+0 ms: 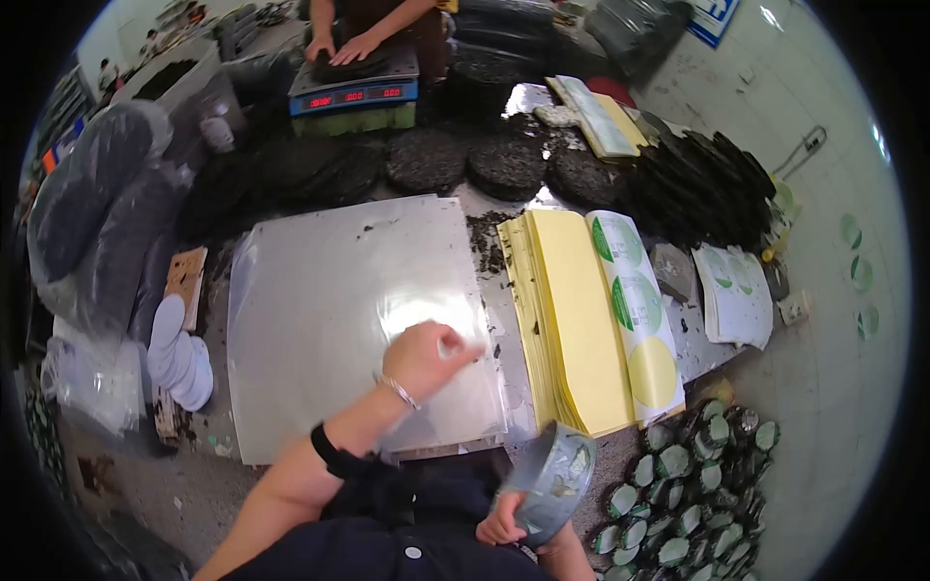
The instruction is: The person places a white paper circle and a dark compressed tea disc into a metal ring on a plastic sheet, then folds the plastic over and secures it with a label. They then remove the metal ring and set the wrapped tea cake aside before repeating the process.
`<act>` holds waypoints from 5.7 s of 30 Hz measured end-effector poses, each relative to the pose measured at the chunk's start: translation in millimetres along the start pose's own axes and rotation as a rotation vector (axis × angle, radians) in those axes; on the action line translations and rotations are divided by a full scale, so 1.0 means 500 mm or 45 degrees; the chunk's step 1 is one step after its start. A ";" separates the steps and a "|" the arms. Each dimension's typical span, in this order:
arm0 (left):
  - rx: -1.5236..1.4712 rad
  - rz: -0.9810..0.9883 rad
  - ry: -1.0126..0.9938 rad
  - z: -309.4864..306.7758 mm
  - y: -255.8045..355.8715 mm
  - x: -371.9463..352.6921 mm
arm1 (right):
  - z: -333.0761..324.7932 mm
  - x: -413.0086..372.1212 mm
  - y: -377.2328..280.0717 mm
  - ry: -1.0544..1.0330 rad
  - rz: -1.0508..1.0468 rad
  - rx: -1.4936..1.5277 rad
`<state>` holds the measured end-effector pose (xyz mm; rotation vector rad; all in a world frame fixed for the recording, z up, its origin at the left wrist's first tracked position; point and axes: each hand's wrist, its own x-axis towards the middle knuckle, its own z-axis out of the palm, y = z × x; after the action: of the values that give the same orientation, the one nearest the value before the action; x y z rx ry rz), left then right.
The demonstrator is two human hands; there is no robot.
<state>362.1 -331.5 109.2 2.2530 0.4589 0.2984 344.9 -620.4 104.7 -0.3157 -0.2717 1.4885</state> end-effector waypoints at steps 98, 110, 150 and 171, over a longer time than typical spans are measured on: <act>0.444 0.156 0.514 -0.209 -0.285 -0.131 | -0.090 0.756 -0.281 -0.122 -1.552 -2.725; 0.138 -0.402 0.634 -0.350 -0.322 -0.061 | -0.078 0.643 -0.187 -0.268 -0.338 -2.421; -0.089 -0.698 0.556 -0.313 -0.384 -0.095 | -0.180 0.699 -0.157 0.771 -0.076 -2.112; 0.640 -0.703 -0.478 -0.187 -0.393 0.048 | -0.191 0.805 -0.042 0.159 0.700 -3.078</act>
<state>305.5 -138.4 23.4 2.4555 1.0008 -0.5722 425.9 -223.7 17.0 -2.4538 -1.9124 0.7959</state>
